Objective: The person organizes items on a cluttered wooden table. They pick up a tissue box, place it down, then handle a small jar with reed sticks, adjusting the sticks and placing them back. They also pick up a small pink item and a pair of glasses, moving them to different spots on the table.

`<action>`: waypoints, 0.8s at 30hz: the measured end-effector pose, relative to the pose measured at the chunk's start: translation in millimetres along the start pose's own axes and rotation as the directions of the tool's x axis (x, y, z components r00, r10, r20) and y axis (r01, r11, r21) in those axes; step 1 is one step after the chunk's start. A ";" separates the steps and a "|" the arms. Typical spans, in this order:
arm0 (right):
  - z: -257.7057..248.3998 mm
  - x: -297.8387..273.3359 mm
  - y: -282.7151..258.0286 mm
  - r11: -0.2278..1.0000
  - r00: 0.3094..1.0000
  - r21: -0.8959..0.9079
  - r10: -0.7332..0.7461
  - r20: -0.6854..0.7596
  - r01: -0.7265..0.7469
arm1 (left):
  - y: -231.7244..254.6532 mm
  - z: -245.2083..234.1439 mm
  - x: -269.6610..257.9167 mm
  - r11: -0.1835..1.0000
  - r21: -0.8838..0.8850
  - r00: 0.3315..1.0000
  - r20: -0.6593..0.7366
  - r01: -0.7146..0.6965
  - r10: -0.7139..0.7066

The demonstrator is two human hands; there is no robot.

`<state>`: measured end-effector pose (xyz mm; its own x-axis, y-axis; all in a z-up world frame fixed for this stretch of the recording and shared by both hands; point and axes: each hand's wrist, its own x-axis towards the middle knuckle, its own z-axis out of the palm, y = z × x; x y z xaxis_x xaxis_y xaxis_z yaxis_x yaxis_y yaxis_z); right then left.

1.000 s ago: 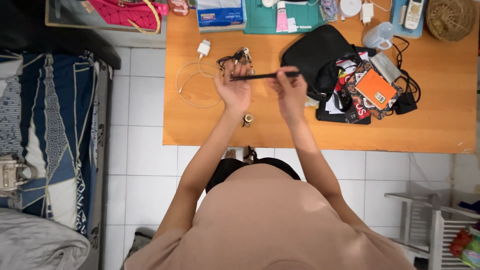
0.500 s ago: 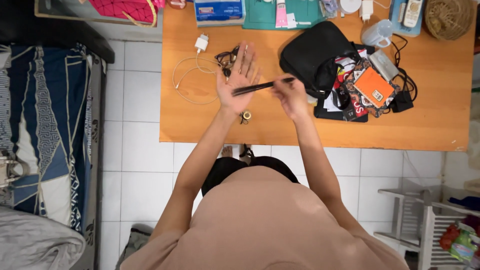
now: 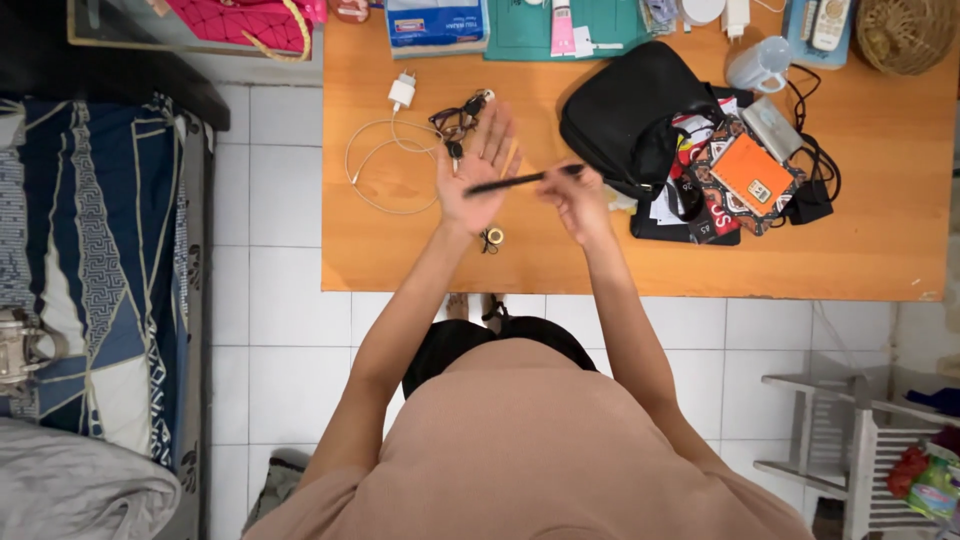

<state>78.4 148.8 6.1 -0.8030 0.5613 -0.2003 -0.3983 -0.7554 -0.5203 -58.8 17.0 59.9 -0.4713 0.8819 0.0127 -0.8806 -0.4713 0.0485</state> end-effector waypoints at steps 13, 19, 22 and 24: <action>15.0 3.2 -11.4 0.994 0.989 -0.090 0.047 -0.139 -0.060 | 1.3 -17.6 8.5 0.996 -0.083 0.999 -0.017 0.043 -0.045; -1.9 9.9 4.5 0.952 0.988 -0.285 0.082 -0.128 -0.115 | -1.2 -25.1 9.0 0.991 -0.114 0.998 0.011 0.068 -0.067; -8.8 11.0 -4.2 0.992 0.990 -0.086 0.082 -0.119 -0.092 | 2.2 -19.7 9.6 0.992 -0.104 0.997 -0.024 0.069 -0.071; -8.1 7.6 -3.8 0.991 0.989 0.093 0.101 -0.109 -0.091 | -0.7 -23.3 7.8 0.992 -0.101 0.995 -0.058 0.074 -0.080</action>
<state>77.4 158.6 -0.2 -0.7862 0.5153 -0.3411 -0.3626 -0.8316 -0.4206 -63.1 24.0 36.8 -0.4009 0.9148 -0.0487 -0.9137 -0.4032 -0.0516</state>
